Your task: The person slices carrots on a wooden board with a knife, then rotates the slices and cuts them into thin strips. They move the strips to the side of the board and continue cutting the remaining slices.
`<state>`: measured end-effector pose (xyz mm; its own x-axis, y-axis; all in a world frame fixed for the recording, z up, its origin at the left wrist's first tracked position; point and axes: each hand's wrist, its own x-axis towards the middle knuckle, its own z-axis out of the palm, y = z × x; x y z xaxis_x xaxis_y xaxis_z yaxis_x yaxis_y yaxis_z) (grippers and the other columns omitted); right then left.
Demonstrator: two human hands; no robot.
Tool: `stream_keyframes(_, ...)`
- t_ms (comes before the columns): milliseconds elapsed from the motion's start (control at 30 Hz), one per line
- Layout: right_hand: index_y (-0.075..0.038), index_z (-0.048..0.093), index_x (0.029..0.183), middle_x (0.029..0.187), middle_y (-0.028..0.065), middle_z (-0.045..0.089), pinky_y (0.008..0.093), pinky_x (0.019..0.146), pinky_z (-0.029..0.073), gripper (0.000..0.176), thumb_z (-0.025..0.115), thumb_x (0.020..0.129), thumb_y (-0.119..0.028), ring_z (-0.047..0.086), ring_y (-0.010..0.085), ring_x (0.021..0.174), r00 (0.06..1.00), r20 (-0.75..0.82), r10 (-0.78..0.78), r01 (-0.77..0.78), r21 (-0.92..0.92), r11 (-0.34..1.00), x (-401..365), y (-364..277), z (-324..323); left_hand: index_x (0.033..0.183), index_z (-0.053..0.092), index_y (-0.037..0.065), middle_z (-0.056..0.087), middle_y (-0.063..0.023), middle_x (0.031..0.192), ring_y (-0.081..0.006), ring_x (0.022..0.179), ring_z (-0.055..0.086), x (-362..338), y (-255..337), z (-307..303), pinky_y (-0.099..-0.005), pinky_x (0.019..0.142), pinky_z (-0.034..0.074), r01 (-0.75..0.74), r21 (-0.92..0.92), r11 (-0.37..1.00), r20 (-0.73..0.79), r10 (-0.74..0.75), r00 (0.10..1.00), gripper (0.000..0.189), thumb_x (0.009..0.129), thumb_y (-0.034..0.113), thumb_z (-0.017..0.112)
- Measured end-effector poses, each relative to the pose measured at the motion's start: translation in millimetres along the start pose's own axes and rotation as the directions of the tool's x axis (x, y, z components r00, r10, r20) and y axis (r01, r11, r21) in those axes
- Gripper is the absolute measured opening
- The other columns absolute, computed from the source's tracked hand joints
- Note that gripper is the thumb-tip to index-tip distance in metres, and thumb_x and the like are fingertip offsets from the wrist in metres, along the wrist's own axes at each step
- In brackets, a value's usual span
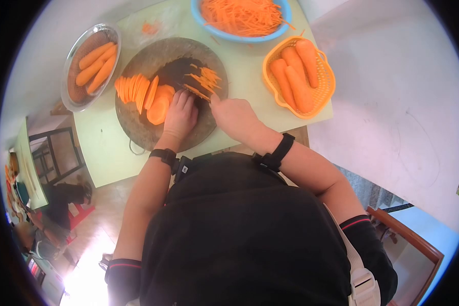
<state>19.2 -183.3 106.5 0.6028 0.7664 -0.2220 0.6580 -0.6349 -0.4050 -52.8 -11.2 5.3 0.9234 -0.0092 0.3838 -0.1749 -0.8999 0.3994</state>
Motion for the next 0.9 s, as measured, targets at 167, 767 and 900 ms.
stream_keyframes(167, 0.005, 0.056, 0.103, 0.073, 0.0186, 0.067, 0.0428, 0.064, 0.054, 0.023, 0.055, 0.083, -0.007, 0.069, 0.0342, 0.072, 1.0, -0.015, 0.027, -0.027, 0.024, 0.999, 20, -4, 5, 0.107, 0.06, -0.002, 0.055, -0.0177, 0.114, -0.0353, 0.113, 0.053, 1, 0, 0, -0.0412, 0.093, 0.049, 0.006, -0.023, 1.0, 0.01, -0.005, 1.0, 0.033, 0.074, 0.0, 0.062)
stream_keyframes(767, -0.001, 0.055, 0.096, 0.067, 0.017, 0.065, 0.0462, 0.06, 0.053, 0.023, 0.048, 0.097, -0.024, 0.066, 0.0356, 0.065, 0.998, -0.037, 0.043, -0.042, 0.024, 0.999, 7, 6, 2, 0.109, 0.058, -0.005, 0.054, -0.0171, 0.116, -0.035, 0.112, 0.052, 1, -2, 2, -0.041, 0.094, 0.048, 0.013, -0.044, 0.999, -0.019, -0.013, 1.0, 0.035, 0.074, -0.001, 0.06)
stream_keyframes(900, -0.001, 0.055, 0.096, 0.069, 0.0168, 0.067, 0.0445, 0.061, 0.054, 0.018, 0.05, 0.093, -0.018, 0.068, 0.0342, 0.066, 0.999, -0.043, 0.01, -0.01, -0.015, 1.0, 6, 6, 4, 0.109, 0.058, -0.005, 0.054, -0.0174, 0.115, -0.0351, 0.113, 0.051, 1, -3, 3, -0.0409, 0.094, 0.048, 0.006, -0.028, 1.0, -0.026, -0.007, 1.0, 0.035, 0.074, -0.001, 0.06)
